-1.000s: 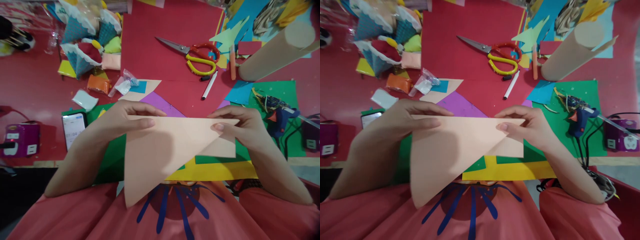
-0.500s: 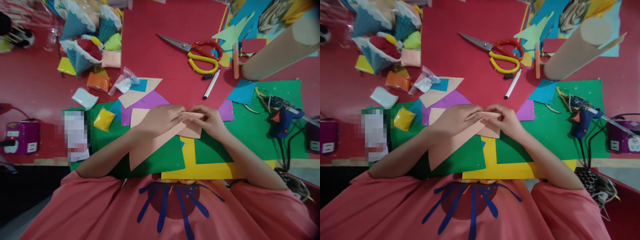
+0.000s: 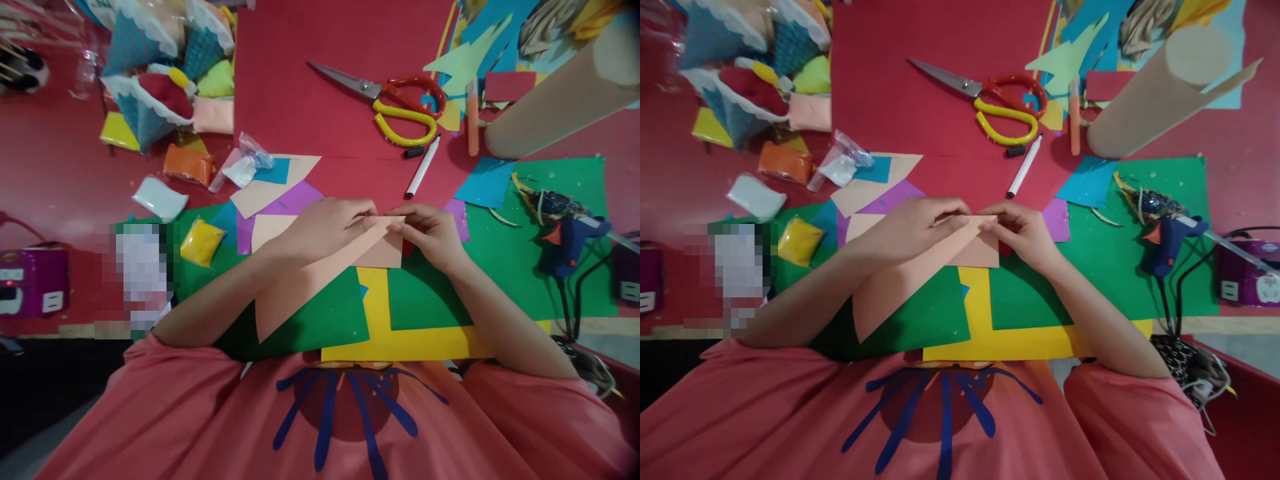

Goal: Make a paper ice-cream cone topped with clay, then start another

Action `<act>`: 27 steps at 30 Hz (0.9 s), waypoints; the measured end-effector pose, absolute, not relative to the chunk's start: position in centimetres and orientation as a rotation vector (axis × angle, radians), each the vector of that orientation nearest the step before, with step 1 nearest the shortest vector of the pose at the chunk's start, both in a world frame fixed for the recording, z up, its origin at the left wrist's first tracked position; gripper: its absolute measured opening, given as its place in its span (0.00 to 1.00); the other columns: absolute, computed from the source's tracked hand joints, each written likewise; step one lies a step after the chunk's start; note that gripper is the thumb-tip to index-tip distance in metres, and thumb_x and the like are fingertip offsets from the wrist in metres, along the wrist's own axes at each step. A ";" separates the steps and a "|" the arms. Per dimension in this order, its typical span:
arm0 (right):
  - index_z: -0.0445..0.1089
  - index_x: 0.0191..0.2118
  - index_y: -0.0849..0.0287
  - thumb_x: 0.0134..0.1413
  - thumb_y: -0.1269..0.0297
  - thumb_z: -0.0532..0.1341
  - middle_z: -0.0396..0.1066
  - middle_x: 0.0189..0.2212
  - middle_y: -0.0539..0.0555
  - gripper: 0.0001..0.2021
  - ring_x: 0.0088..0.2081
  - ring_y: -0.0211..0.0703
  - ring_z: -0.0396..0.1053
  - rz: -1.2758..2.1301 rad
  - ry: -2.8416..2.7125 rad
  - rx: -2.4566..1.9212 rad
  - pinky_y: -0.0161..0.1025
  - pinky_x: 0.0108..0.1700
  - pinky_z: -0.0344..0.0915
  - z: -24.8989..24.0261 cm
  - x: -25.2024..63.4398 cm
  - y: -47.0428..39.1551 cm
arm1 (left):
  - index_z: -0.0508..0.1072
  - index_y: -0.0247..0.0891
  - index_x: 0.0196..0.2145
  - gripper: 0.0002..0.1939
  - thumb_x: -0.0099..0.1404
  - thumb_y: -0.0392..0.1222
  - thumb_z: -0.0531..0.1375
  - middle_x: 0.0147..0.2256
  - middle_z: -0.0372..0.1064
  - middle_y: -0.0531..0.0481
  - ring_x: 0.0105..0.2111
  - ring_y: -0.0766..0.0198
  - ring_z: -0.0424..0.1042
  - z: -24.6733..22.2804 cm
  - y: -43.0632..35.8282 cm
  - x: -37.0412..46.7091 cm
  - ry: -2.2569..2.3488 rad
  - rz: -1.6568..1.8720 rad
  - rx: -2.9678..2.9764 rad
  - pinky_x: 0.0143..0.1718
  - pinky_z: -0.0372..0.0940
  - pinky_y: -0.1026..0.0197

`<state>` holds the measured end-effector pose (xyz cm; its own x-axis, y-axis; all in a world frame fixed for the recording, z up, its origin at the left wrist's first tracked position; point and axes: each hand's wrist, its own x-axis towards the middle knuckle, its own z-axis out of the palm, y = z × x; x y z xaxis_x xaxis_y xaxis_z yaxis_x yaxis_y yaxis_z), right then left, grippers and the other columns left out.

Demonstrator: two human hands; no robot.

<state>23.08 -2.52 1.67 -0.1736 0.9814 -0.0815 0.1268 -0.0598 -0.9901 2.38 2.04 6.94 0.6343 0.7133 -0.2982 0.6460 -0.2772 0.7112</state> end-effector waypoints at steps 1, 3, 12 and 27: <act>0.77 0.38 0.56 0.49 0.50 0.70 0.79 0.30 0.51 0.15 0.33 0.39 0.76 1.328 -1.399 -1.270 0.36 0.36 0.73 1.6 23.1 -2.5 | 0.74 0.39 0.40 0.18 0.72 0.52 0.50 0.35 0.75 0.51 0.33 0.65 0.71 6.9 2.0 2.4 1.071 0.107 2.002 0.31 0.55 0.63; 0.78 0.36 0.56 0.49 0.50 0.70 0.80 0.31 0.51 0.15 0.33 0.39 0.76 1.321 -1.407 -1.289 0.36 0.36 0.73 1.6 23.1 -2.4 | 0.74 0.39 0.40 0.18 0.72 0.52 0.50 0.34 0.75 0.51 0.32 0.65 0.71 6.7 2.0 2.5 1.086 0.120 2.004 0.31 0.55 0.63; 0.79 0.36 0.56 0.49 0.46 0.68 0.81 0.32 0.53 0.18 0.34 0.41 0.77 1.353 -1.363 -1.324 0.38 0.37 0.74 2.0 23.1 -2.2 | 0.76 0.39 0.38 0.16 0.70 0.50 0.53 0.35 0.78 0.51 0.33 0.65 0.72 6.4 1.8 2.5 1.072 0.255 1.996 0.33 0.58 0.64; 0.79 0.34 0.57 0.55 0.54 0.66 0.80 0.31 0.52 0.12 0.34 0.41 0.76 1.226 -1.456 -1.368 0.38 0.36 0.72 1.5 23.2 -2.2 | 0.77 0.38 0.37 0.13 0.69 0.46 0.55 0.34 0.78 0.51 0.33 0.66 0.72 6.2 1.8 2.6 1.105 0.280 1.987 0.33 0.59 0.64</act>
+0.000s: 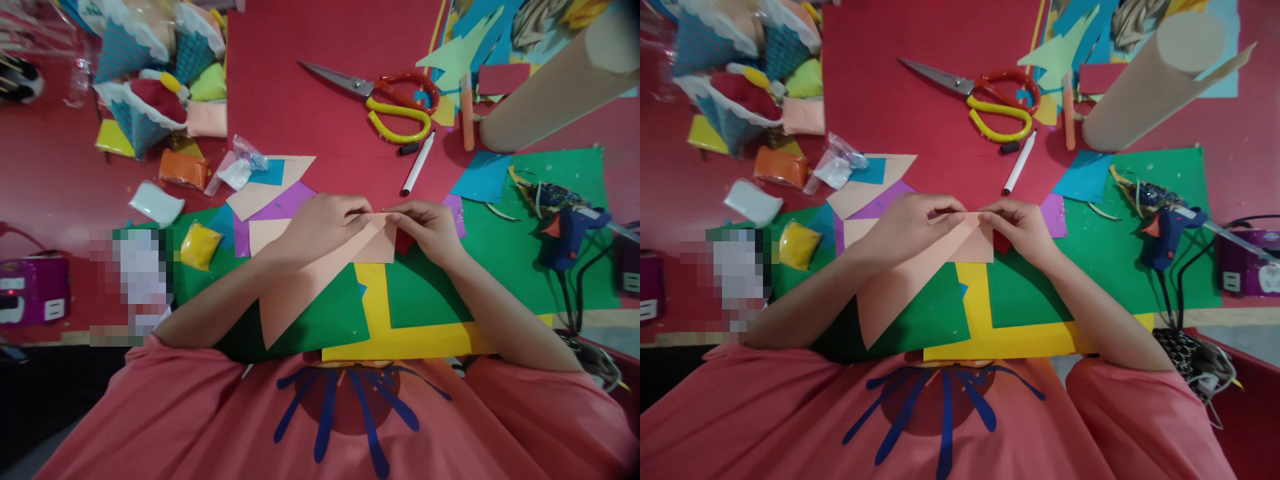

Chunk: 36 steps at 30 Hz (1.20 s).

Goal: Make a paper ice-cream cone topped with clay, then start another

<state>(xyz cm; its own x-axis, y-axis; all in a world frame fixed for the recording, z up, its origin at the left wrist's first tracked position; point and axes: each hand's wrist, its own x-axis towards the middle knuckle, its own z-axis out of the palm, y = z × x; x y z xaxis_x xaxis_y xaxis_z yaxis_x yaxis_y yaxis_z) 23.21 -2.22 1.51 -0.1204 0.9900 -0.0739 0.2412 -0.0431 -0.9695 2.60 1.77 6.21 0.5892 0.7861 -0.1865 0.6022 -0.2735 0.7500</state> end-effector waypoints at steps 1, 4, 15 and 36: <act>0.79 0.34 0.57 0.55 0.53 0.66 0.80 0.31 0.52 0.12 0.34 0.42 0.76 1.216 -1.470 -1.366 0.38 0.36 0.72 1.5 23.2 -2.2 | 0.77 0.38 0.37 0.13 0.69 0.47 0.55 0.33 0.77 0.51 0.32 0.66 0.71 6.1 1.7 2.6 1.102 0.290 1.986 0.33 0.58 0.64; 0.79 0.34 0.56 0.55 0.51 0.66 0.81 0.32 0.52 0.13 0.34 0.42 0.77 1.200 -1.509 -1.338 0.38 0.37 0.73 1.6 23.3 -2.2 | 0.76 0.38 0.35 0.15 0.69 0.49 0.55 0.30 0.75 0.52 0.29 0.67 0.68 6.0 1.7 2.6 1.081 0.313 1.972 0.31 0.57 0.64; 0.79 0.33 0.56 0.56 0.44 0.63 0.81 0.32 0.53 0.19 0.35 0.42 0.77 1.185 -1.607 -1.289 0.38 0.38 0.73 2.2 23.5 -2.3 | 0.76 0.37 0.33 0.16 0.69 0.49 0.54 0.31 0.77 0.52 0.31 0.67 0.71 6.7 1.7 2.5 1.039 0.303 1.932 0.32 0.59 0.64; 0.78 0.32 0.58 0.52 0.49 0.67 0.79 0.29 0.52 0.15 0.31 0.39 0.72 1.267 -1.476 -1.364 0.35 0.33 0.68 1.8 22.7 -2.7 | 0.77 0.38 0.34 0.14 0.69 0.46 0.54 0.31 0.77 0.51 0.31 0.65 0.71 6.4 1.6 2.8 1.109 0.234 2.021 0.31 0.57 0.64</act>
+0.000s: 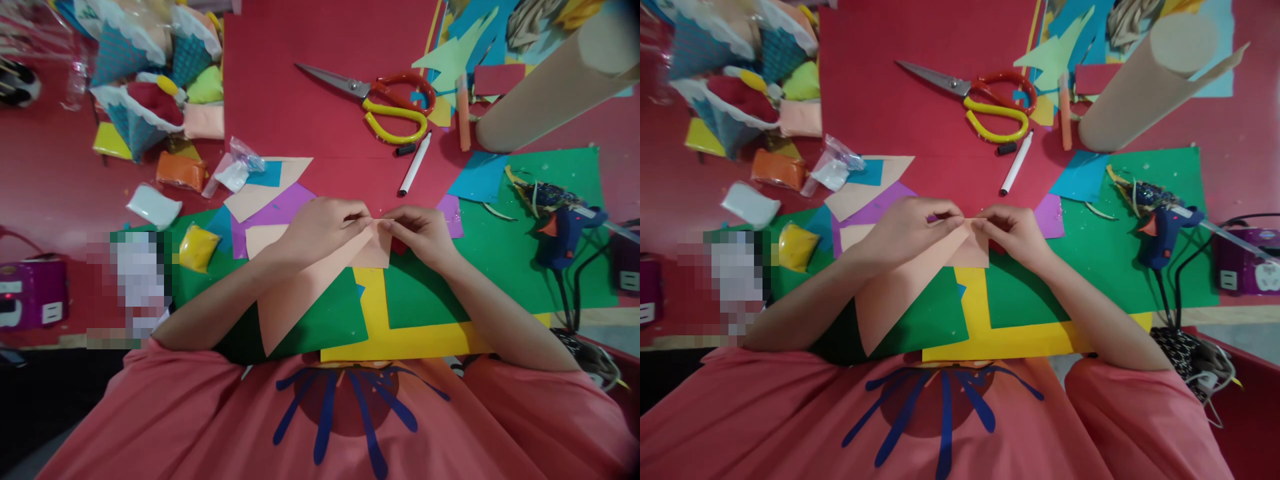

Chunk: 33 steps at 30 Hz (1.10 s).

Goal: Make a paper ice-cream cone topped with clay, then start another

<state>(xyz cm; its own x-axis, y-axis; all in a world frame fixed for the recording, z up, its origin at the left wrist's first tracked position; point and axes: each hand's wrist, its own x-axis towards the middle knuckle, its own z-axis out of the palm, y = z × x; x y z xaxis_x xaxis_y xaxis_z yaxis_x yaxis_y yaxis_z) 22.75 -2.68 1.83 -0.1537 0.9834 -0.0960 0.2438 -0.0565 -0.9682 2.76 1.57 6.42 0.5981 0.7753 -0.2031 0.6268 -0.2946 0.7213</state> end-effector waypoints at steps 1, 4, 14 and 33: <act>0.78 0.32 0.58 0.52 0.50 0.68 0.79 0.29 0.52 0.15 0.31 0.39 0.72 1.281 -1.462 -1.361 0.35 0.33 0.68 1.7 22.8 -2.7 | 0.77 0.38 0.34 0.14 0.69 0.46 0.54 0.31 0.77 0.51 0.31 0.65 0.71 6.4 1.6 2.8 1.112 0.235 2.024 0.31 0.57 0.64; 0.77 0.32 0.58 0.51 0.51 0.68 0.79 0.30 0.52 0.14 0.32 0.39 0.73 1.312 -1.430 -1.350 0.36 0.34 0.69 1.6 22.8 -2.6 | 0.77 0.39 0.34 0.14 0.69 0.46 0.54 0.31 0.77 0.51 0.30 0.65 0.71 6.5 1.6 2.8 1.119 0.225 2.032 0.31 0.56 0.64; 0.71 0.25 0.58 0.56 0.47 0.64 0.70 0.20 0.48 0.19 0.24 0.34 0.67 1.278 -1.411 -1.316 0.34 0.29 0.65 2.0 22.9 -2.4 | 0.76 0.37 0.34 0.14 0.70 0.45 0.54 0.32 0.77 0.51 0.32 0.65 0.71 6.4 1.7 2.7 1.105 0.223 2.018 0.32 0.57 0.64; 0.73 0.31 0.59 0.56 0.58 0.63 0.72 0.26 0.50 0.10 0.27 0.35 0.65 1.206 -1.535 -1.314 0.34 0.29 0.61 1.7 22.6 -2.6 | 0.73 0.37 0.36 0.10 0.67 0.44 0.55 0.31 0.74 0.52 0.31 0.67 0.69 6.0 1.4 3.0 1.129 0.254 1.977 0.31 0.57 0.64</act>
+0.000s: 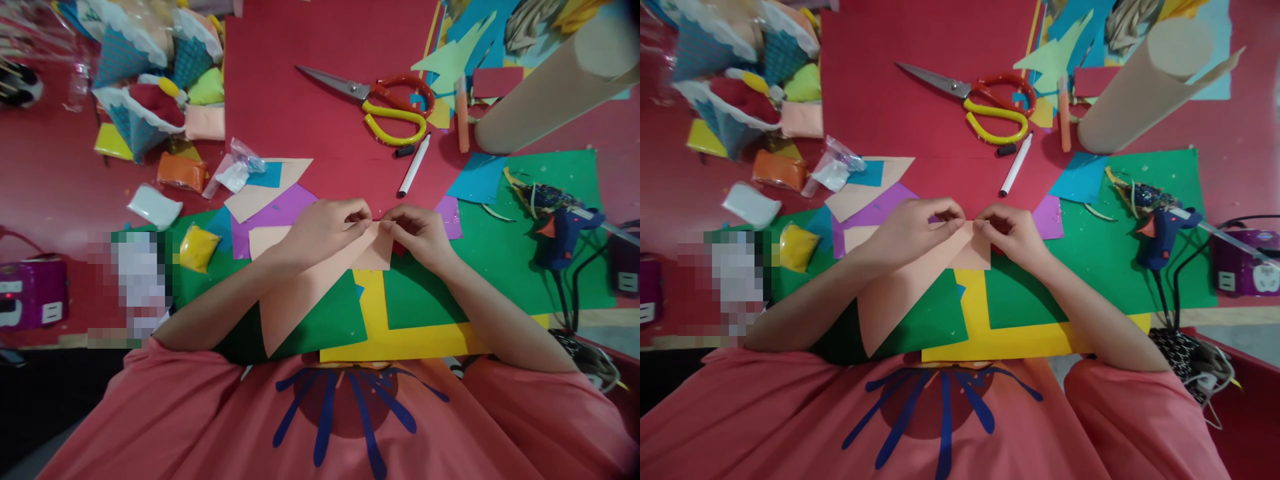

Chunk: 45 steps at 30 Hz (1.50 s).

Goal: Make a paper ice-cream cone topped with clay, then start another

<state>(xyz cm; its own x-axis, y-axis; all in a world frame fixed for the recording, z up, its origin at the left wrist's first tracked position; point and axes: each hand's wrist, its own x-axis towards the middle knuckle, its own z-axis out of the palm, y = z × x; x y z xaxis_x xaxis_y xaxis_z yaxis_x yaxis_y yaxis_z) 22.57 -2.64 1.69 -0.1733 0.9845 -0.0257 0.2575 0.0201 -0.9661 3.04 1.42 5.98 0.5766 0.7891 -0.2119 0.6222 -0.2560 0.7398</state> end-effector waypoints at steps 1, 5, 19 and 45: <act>0.73 0.31 0.59 0.56 0.59 0.63 0.72 0.26 0.50 0.09 0.27 0.35 0.65 1.214 -1.543 -1.318 0.34 0.29 0.60 1.7 22.6 -2.7 | 0.73 0.37 0.36 0.10 0.67 0.44 0.55 0.31 0.74 0.52 0.31 0.67 0.70 6.0 1.4 3.1 1.128 0.247 1.969 0.32 0.58 0.64; 0.72 0.31 0.59 0.56 0.62 0.62 0.71 0.25 0.49 0.07 0.25 0.33 0.62 1.230 -1.557 -1.323 0.33 0.26 0.58 1.8 22.6 -2.7 | 0.74 0.37 0.36 0.09 0.67 0.44 0.57 0.33 0.76 0.52 0.33 0.66 0.72 6.3 1.6 3.0 1.119 0.239 1.929 0.33 0.59 0.64; 0.72 0.31 0.59 0.55 0.64 0.61 0.74 0.27 0.51 0.06 0.29 0.36 0.68 1.145 -1.676 -1.323 0.34 0.31 0.61 2.0 22.8 -2.7 | 0.77 0.37 0.34 0.08 0.65 0.42 0.59 0.33 0.78 0.52 0.36 0.65 0.75 6.7 1.6 2.8 1.107 0.217 1.879 0.35 0.61 0.64; 0.71 0.29 0.59 0.55 0.64 0.59 0.75 0.27 0.53 0.07 0.30 0.40 0.69 1.096 -1.804 -1.401 0.37 0.34 0.62 2.6 23.6 -2.1 | 0.78 0.37 0.38 0.11 0.68 0.42 0.56 0.38 0.79 0.49 0.39 0.61 0.76 7.2 2.4 2.2 1.127 0.091 2.086 0.41 0.66 0.61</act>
<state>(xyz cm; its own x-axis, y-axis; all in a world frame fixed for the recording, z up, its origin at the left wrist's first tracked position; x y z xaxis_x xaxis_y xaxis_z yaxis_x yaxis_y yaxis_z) 23.64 -2.09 2.57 -0.2640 0.9641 -0.0291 0.4699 0.1023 -0.8768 2.15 2.42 7.24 0.6097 0.7445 -0.2720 0.6909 -0.3310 0.6427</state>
